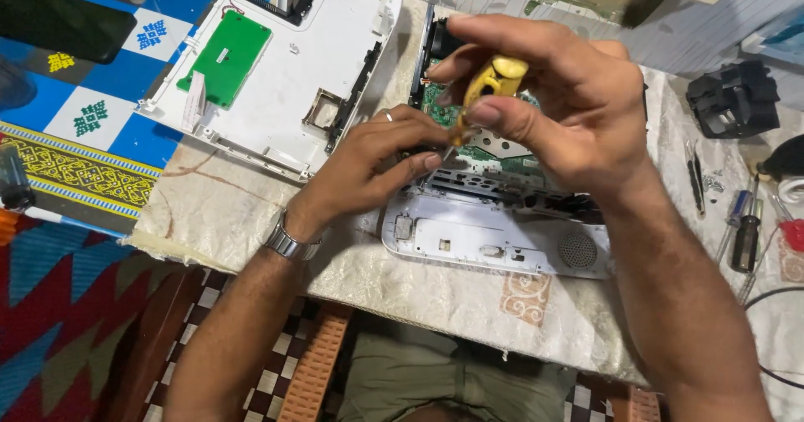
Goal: Disassembling an Epson projector to remove the motherboard, involving unscrewing the casing and internal components.
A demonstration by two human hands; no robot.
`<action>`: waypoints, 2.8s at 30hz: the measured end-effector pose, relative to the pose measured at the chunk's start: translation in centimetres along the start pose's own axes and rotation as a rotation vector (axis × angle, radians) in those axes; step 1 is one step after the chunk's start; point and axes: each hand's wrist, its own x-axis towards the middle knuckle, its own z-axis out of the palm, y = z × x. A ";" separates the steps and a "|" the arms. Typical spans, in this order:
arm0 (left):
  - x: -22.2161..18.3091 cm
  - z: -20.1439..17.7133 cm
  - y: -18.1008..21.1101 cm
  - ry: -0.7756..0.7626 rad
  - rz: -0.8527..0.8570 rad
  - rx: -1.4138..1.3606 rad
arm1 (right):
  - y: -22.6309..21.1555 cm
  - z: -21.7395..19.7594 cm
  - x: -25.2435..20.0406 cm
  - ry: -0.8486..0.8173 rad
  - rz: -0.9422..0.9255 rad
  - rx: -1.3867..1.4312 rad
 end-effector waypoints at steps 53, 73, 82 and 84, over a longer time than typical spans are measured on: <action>-0.6 2.8 0.9 0.369 -0.016 0.076 | -0.4 4.7 -5.2 0.226 0.531 0.284; -3.0 2.7 4.1 0.276 -0.161 0.359 | -2.5 2.0 -7.8 0.196 0.531 0.092; -5.0 3.0 2.6 0.340 -0.297 0.326 | -1.0 4.0 -8.0 0.185 0.534 0.102; -5.0 3.1 2.2 0.336 -0.294 0.322 | -1.2 3.9 -7.7 0.190 0.503 0.087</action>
